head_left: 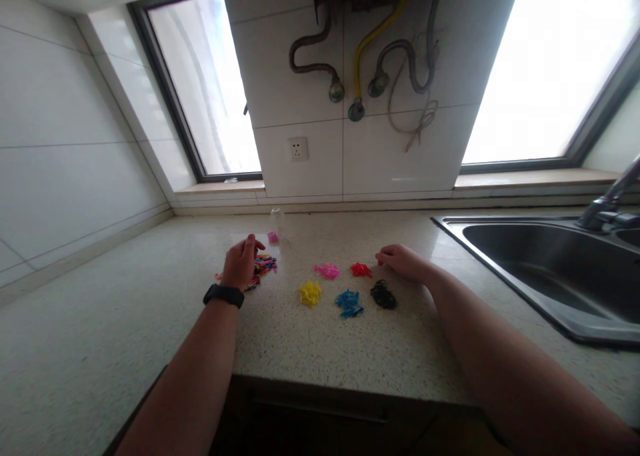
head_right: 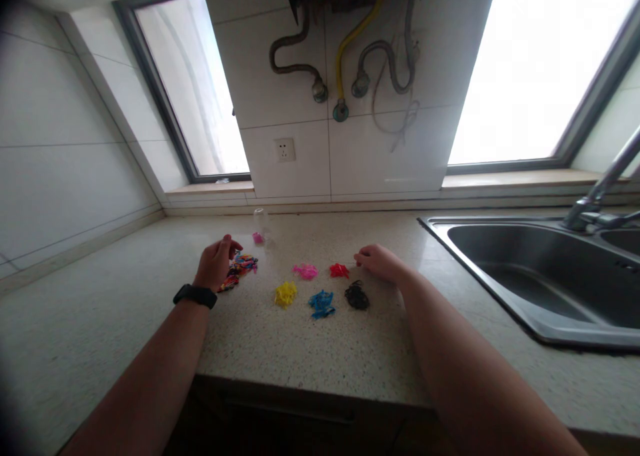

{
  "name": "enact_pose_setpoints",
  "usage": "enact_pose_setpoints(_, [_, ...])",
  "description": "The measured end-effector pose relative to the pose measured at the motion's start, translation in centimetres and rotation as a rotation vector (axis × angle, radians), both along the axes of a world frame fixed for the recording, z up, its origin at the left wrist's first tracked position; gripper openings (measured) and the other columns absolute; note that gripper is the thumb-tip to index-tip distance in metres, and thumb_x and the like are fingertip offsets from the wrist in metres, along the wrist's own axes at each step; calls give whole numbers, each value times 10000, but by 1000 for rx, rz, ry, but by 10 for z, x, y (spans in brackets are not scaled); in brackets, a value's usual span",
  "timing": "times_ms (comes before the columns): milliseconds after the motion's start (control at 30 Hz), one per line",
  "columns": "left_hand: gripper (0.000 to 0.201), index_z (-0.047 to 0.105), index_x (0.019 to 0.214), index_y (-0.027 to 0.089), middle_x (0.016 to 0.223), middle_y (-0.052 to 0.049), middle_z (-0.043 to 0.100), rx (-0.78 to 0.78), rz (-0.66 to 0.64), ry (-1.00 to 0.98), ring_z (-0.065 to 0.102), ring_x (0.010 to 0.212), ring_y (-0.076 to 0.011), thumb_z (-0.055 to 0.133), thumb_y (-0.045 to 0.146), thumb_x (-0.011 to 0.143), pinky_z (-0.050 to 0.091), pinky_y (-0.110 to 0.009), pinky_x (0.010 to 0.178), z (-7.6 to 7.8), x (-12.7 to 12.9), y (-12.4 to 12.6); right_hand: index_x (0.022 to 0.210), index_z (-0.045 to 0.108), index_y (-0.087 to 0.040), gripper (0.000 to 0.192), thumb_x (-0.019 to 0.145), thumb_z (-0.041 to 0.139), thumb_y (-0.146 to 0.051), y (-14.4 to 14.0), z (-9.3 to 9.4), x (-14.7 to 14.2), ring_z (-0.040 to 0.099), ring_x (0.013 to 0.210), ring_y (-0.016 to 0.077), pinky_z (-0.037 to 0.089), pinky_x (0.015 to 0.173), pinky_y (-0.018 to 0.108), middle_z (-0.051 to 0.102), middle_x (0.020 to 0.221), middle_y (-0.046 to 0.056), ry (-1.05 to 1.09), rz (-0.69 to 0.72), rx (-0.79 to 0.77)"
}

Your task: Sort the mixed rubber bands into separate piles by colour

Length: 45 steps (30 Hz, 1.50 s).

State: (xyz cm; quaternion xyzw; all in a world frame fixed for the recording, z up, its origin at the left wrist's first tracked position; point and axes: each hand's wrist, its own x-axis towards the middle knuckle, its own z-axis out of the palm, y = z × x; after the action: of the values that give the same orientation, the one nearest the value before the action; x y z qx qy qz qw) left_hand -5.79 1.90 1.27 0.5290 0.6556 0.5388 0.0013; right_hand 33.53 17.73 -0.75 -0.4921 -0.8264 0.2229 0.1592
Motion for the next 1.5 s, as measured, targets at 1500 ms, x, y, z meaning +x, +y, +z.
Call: enact_pose_setpoints(1500, [596, 689, 711, 179, 576, -17, 547, 64, -7, -70, 539, 573, -160, 294, 527, 989, 391, -275, 582, -2, -8, 8, 1029, 742, -171, 364, 842, 590, -444, -82, 26, -255, 688, 951, 285, 493, 756, 328, 741, 1042, 158, -363, 322, 300])
